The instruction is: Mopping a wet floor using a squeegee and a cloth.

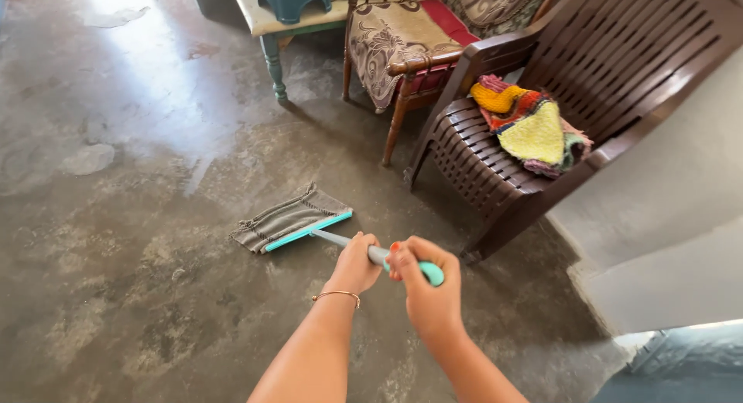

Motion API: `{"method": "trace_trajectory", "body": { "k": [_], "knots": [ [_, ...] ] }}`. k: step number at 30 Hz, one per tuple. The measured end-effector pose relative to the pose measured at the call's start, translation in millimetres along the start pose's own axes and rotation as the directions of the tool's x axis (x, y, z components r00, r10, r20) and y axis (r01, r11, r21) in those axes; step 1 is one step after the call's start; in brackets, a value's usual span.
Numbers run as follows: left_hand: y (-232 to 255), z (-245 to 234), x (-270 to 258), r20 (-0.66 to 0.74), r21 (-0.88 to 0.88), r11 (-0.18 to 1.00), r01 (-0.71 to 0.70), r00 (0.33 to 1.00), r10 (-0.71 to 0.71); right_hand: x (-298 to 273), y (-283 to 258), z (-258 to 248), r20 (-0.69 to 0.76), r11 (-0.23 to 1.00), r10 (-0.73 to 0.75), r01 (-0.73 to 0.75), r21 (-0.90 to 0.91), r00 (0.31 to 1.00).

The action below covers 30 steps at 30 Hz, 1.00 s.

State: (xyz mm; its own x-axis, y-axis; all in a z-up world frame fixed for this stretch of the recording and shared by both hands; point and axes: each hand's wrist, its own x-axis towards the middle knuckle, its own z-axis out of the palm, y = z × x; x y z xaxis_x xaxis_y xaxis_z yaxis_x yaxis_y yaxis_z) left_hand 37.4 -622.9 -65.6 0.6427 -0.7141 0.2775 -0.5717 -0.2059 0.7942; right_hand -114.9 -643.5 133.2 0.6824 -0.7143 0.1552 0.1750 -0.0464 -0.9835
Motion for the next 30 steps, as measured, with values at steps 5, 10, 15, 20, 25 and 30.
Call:
{"method": "trace_trajectory", "body": {
  "k": [5,10,15,20,25,30],
  "knots": [
    [30.4,-26.0,-56.0,0.05,-0.043,0.998,0.046,0.998,-0.044,-61.5,-13.9,6.0,-0.014,0.998,0.01,-0.01,-0.054,1.0],
    [63.0,-45.6,-103.5,0.183,0.048,0.992,0.115,0.976,-0.122,-109.0,-21.0,-1.6,-0.023,0.999,-0.031,0.031,-0.025,0.999],
    [102.9,-81.6,-158.0,0.264,0.104,0.967,0.234,0.93,-0.254,-165.1,-38.8,6.8,-0.017,0.995,-0.028,0.026,-0.1,0.999],
    [82.5,-100.4,-216.7,0.28,0.206,0.929,0.306,0.891,-0.356,-219.2,-11.2,-19.8,0.017,0.991,-0.058,0.059,-0.121,0.998],
    [89.2,-134.1,-243.1,0.23,0.418,0.72,0.554,0.703,-0.673,-223.8,5.3,-21.3,0.072,0.986,-0.158,0.161,-0.043,0.985],
    [70.5,-133.6,-223.5,0.131,0.475,0.72,0.507,0.768,-0.627,-187.2,9.8,-3.2,0.051,0.96,-0.265,0.269,-0.078,0.963]
  ]
}}
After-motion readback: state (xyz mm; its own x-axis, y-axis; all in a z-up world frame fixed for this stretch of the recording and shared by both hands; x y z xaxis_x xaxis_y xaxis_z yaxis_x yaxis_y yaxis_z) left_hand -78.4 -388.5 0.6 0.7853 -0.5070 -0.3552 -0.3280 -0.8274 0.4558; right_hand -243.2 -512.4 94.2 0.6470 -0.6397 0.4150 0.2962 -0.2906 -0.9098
